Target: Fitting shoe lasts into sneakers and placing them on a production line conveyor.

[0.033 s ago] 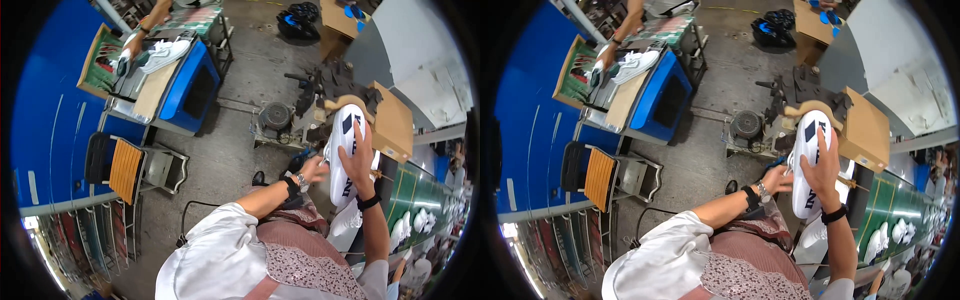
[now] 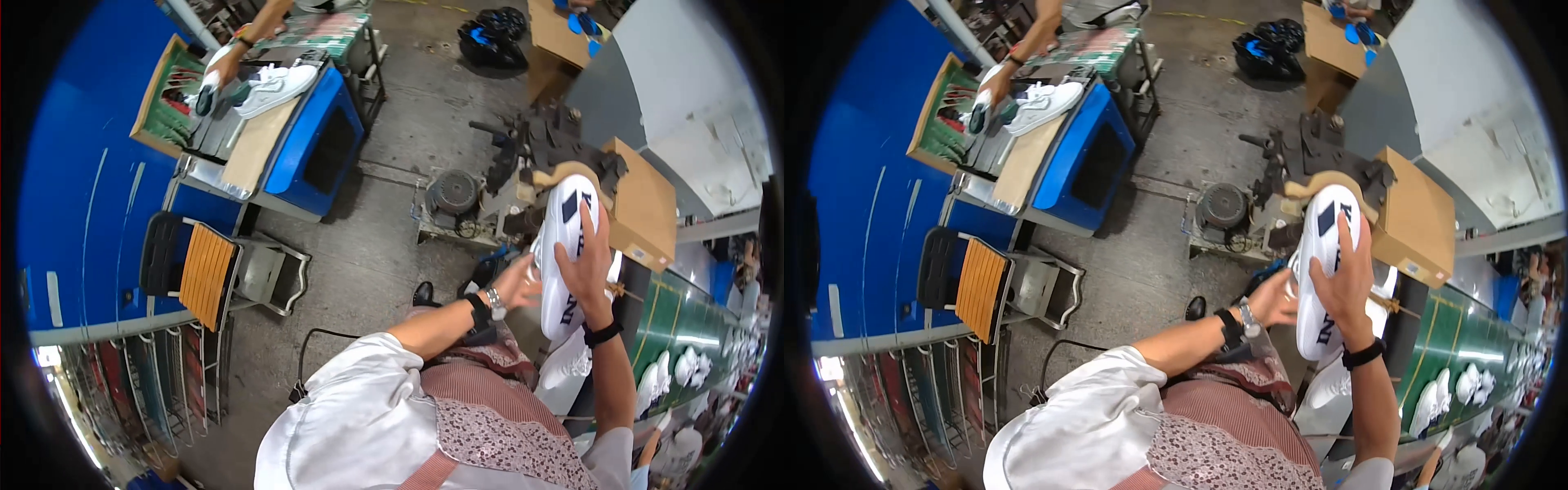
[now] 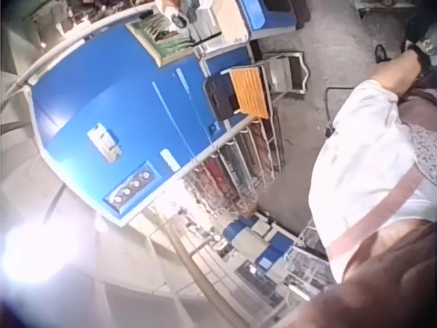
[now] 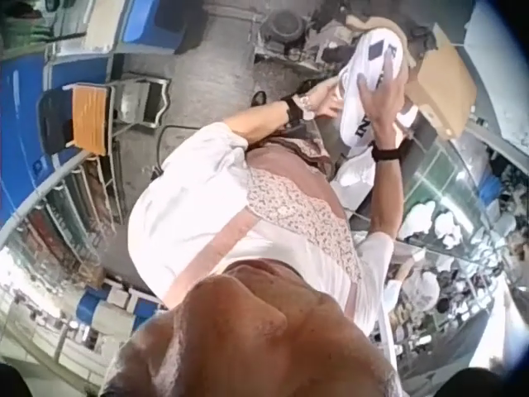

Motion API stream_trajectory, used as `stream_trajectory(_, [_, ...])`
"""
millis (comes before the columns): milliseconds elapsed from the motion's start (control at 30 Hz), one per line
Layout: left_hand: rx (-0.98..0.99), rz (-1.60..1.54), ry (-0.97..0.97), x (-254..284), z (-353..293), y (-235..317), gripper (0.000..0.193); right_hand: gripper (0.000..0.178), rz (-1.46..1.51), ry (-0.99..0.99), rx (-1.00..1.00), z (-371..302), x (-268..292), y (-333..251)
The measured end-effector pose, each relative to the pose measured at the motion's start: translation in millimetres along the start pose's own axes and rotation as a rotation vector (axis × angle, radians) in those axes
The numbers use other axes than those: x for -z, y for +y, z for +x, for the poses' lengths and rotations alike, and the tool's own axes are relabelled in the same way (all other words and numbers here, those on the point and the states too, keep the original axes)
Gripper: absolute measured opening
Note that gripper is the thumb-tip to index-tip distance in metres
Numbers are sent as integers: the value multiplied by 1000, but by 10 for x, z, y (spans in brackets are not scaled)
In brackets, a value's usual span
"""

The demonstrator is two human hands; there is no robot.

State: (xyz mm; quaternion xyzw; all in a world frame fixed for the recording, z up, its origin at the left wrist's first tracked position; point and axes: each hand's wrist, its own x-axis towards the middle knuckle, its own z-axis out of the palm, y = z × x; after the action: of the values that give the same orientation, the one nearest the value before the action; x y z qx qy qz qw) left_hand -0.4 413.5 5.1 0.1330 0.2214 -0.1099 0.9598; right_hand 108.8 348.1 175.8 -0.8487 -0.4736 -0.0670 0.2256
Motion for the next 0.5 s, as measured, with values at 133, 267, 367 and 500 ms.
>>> stream_trajectory(133, [-136, -361, -243, -656, -3, 6, 82, 83, -41, 36, -25, -31, -34, -60])
stream_trajectory(267, [-222, -321, -243, -650, 73, -83, 83, 84, -2, 88, -15, -83, -33, -129])
stream_trajectory(367, [-211, -285, -269, -680, -10, -46, 77, 84, 11, 146, -20, -125, -6, -144])
stream_trajectory(500, [-189, -303, -308, -735, -115, -40, 76, 85, 19, 168, -50, -194, 29, -216])
